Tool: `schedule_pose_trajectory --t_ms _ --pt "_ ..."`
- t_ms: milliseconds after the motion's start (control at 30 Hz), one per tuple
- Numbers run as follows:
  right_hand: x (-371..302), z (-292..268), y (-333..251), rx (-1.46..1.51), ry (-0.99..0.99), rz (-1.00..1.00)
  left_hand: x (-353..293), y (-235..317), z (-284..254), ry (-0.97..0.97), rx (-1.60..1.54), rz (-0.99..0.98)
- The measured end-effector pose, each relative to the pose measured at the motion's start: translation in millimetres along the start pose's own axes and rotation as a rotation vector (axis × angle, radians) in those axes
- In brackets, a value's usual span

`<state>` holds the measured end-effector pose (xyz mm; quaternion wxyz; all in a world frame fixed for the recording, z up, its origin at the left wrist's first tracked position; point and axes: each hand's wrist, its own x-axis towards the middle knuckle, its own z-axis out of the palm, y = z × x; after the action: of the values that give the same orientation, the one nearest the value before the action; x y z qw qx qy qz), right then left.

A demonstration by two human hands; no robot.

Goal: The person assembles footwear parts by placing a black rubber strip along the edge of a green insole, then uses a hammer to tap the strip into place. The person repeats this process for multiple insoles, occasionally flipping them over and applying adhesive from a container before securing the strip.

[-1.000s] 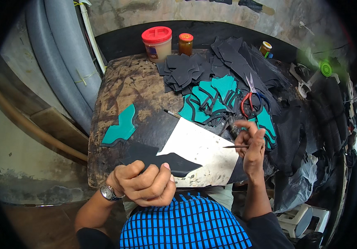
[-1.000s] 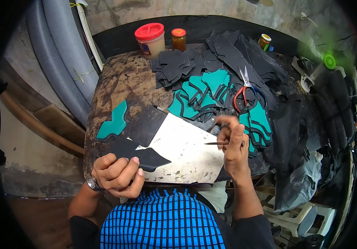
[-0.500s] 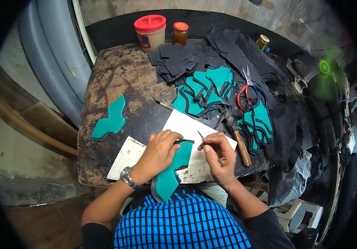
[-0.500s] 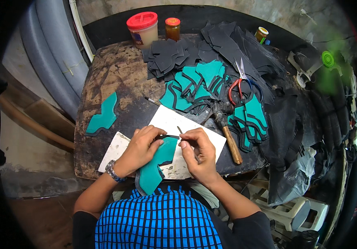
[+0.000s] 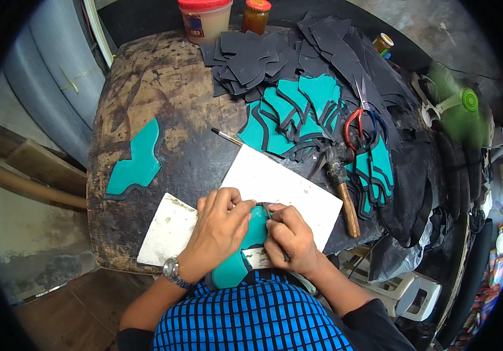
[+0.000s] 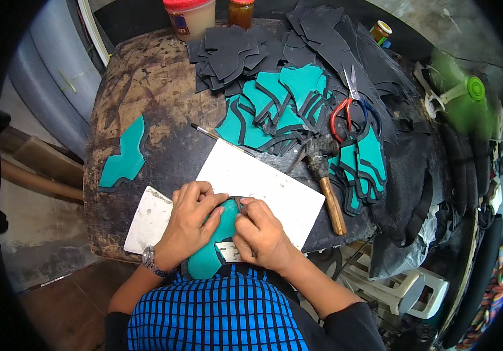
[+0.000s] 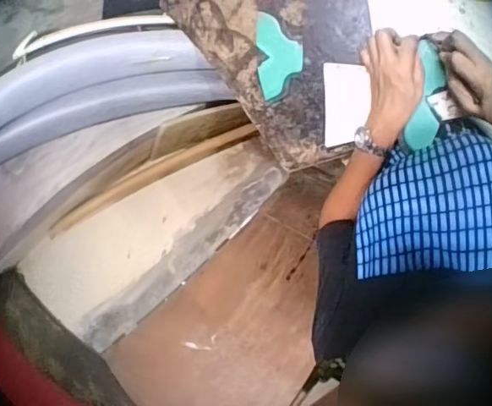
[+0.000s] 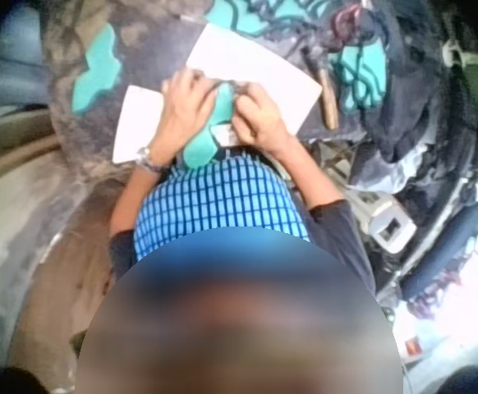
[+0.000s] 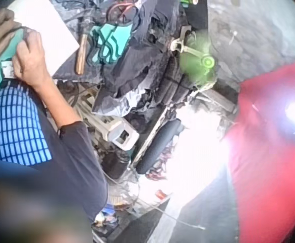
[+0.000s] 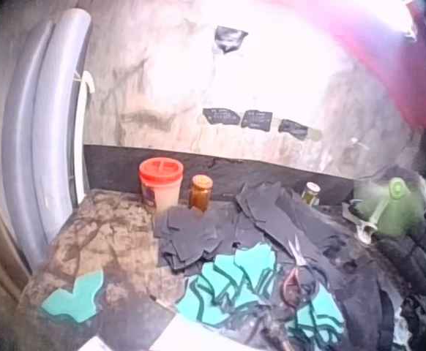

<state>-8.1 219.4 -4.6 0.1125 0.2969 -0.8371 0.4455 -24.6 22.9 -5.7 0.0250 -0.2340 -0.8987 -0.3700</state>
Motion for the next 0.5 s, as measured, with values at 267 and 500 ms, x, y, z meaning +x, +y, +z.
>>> schedule_pose_trajectory --t_ms 267,500 --pt "-0.8 0.1 1.8 -0.038 -0.106 -0.056 1.2 -0.6 -0.8 0.014 -0.015 0.006" --pt "1.9 0.6 2.7 -0.047 -0.135 -0.094 0.1 -1.7 -6.0 -0.022 -0.056 -0.012"
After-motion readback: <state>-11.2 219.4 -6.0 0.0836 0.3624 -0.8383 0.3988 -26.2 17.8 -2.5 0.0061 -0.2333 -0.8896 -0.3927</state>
